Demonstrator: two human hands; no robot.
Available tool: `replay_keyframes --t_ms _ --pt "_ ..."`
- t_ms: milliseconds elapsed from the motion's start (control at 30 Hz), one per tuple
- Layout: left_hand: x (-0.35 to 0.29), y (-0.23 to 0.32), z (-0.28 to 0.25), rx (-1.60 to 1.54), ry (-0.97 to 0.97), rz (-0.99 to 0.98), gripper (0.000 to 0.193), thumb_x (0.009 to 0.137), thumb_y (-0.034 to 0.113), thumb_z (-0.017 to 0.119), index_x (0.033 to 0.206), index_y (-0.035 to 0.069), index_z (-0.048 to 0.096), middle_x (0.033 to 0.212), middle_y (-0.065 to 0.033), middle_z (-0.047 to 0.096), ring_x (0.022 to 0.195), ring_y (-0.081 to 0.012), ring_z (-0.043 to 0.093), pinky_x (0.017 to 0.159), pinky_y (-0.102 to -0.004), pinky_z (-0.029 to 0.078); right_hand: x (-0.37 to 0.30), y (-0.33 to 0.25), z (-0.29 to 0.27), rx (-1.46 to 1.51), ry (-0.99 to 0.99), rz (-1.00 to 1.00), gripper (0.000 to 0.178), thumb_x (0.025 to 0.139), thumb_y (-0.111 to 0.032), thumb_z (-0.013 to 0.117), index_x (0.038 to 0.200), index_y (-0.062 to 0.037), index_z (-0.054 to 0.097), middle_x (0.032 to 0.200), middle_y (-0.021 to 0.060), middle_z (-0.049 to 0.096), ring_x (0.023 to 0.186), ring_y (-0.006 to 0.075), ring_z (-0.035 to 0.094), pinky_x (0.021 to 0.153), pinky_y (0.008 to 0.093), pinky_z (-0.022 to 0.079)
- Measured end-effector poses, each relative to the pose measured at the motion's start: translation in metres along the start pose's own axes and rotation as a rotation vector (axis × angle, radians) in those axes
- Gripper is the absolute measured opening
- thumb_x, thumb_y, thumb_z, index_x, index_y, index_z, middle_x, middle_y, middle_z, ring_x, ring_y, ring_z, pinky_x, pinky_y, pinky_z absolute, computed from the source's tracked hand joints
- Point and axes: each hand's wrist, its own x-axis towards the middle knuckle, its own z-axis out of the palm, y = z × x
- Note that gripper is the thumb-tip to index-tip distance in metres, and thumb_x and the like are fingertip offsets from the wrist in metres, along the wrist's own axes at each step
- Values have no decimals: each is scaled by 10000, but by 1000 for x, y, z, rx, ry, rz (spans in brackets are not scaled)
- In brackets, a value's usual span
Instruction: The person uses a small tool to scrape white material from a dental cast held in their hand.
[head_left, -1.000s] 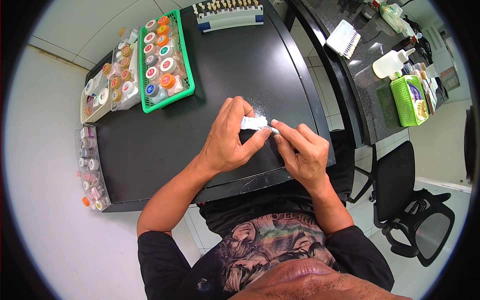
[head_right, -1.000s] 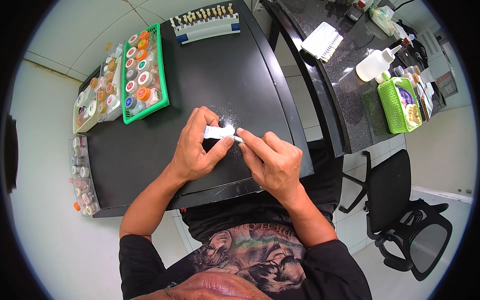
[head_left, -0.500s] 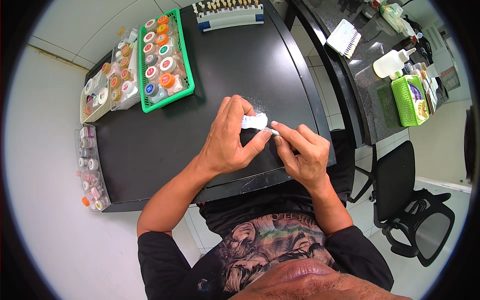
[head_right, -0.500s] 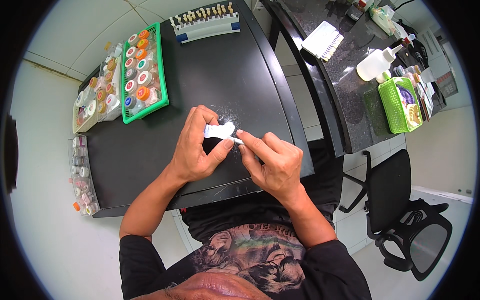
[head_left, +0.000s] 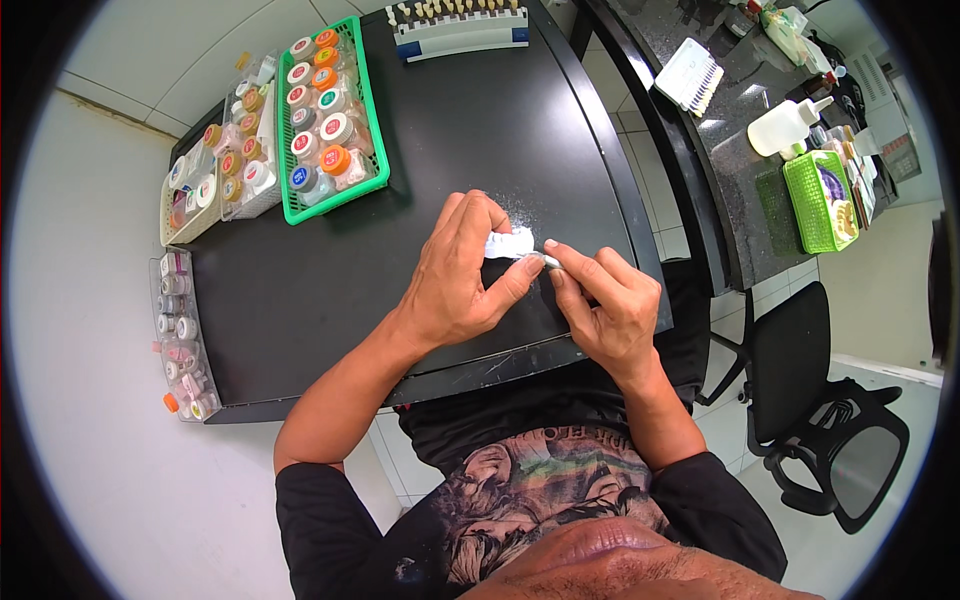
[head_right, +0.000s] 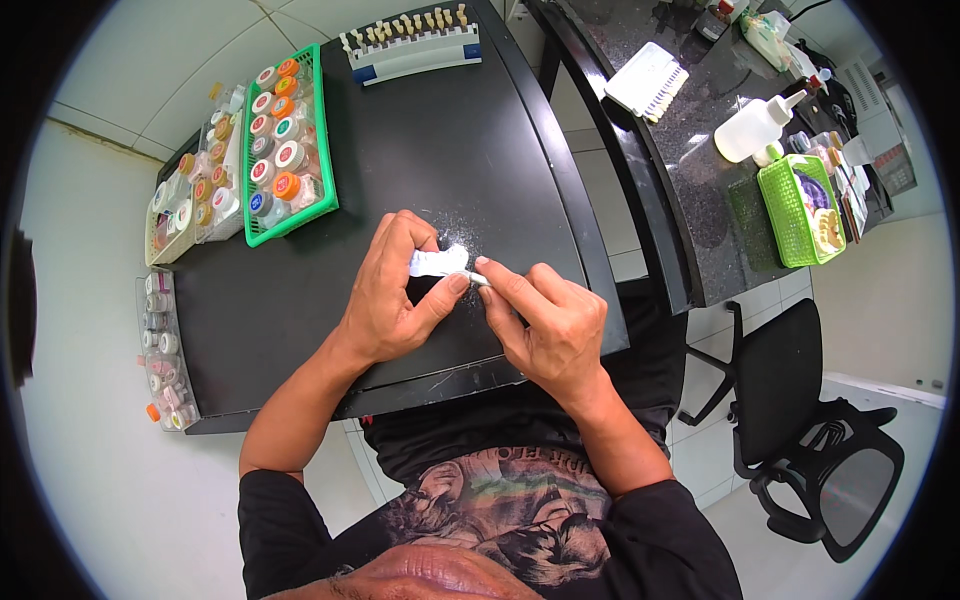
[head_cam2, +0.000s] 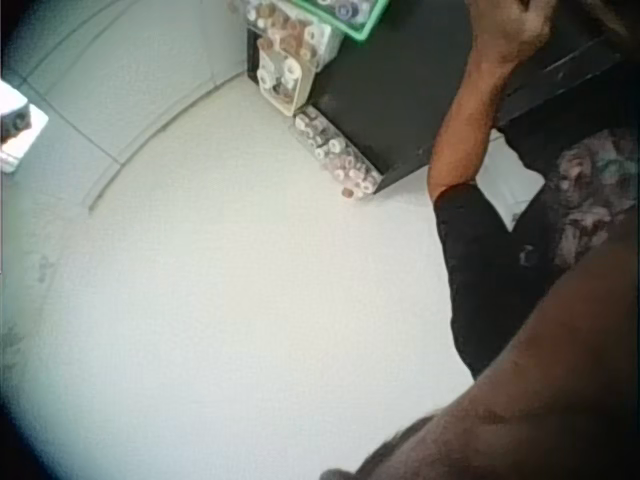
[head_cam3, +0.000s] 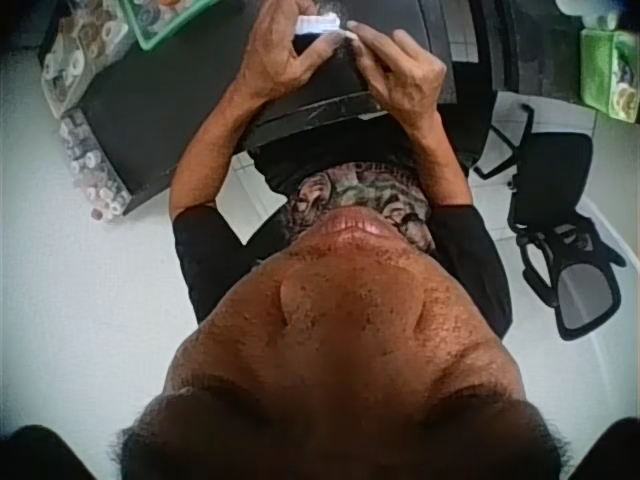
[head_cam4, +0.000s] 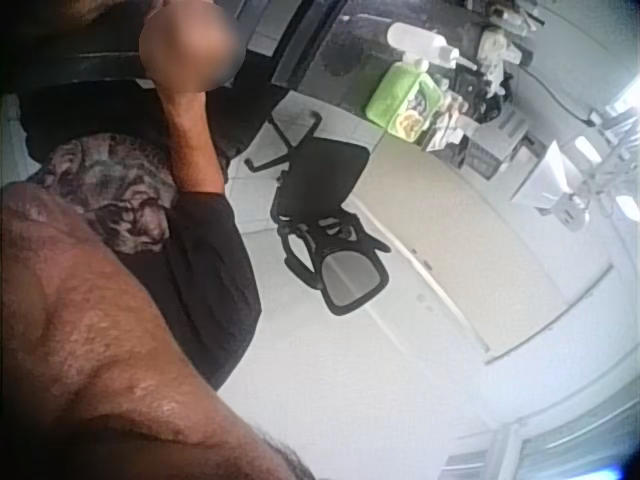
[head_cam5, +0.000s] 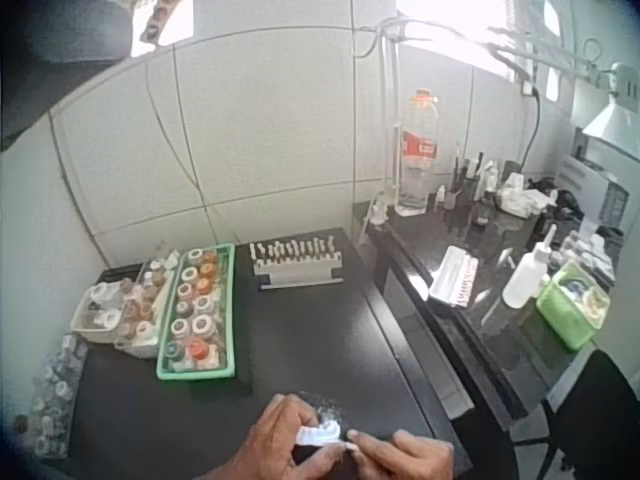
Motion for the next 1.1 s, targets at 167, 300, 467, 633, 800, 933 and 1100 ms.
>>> replay_keyframes --t_ms 167,300,467,633,800,933,1100 --pt "0 1 1 14 8 -9 393 1018 246 883 1152 23 588 1078 -135 590 1004 -320 574 897 -436 493 0 0 1 -12 13 0 363 953 -118 941 1314 -137 906 757 38 558 568 220 574 556 404 464" --pt "-1 -1 1 31 14 16 406 1040 295 880 1185 18 621 1079 -136 602 1005 -341 581 872 -469 504 0 0 0 -17 7 -6 368 953 -118 942 1318 -136 906 752 34 545 566 213 565 555 400 463" --pt "-1 2 0 34 1 31 428 1054 287 858 1231 -5 600 1135 -167 598 1051 -360 575 892 -486 505 0 0 -1 2 6 -27 377 948 -115 942 1322 -143 908 746 26 542 561 207 556 553 397 457" --pt "-1 0 1 76 -17 79 443 1065 267 833 1269 -35 582 1197 -200 602 1100 -384 566 944 -502 501 -1 1 1 -46 9 -43 370 943 -115 941 1309 -156 914 745 14 550 557 200 555 551 392 452" --pt "-2 1 0 82 -25 81 413 1065 209 826 1317 5 568 1226 -199 591 1122 -387 566 973 -489 492 0 0 0 -75 5 -49 365 939 -113 940 1300 -162 919 747 9 551 556 191 553 549 385 451" --pt "-2 1 0 81 -21 79 410 1069 210 824 1317 5 569 1228 -200 594 1118 -388 567 972 -487 490 0 0 0 -79 12 -54 365 938 -110 938 1299 -162 921 748 9 549 556 186 552 547 381 449" --pt "-2 1 0 98 -21 87 411 1070 215 828 1313 5 572 1222 -199 597 1113 -390 566 980 -492 487 0 0 1 -75 11 -51 363 941 -117 941 1301 -162 920 746 10 546 557 188 547 548 383 447"
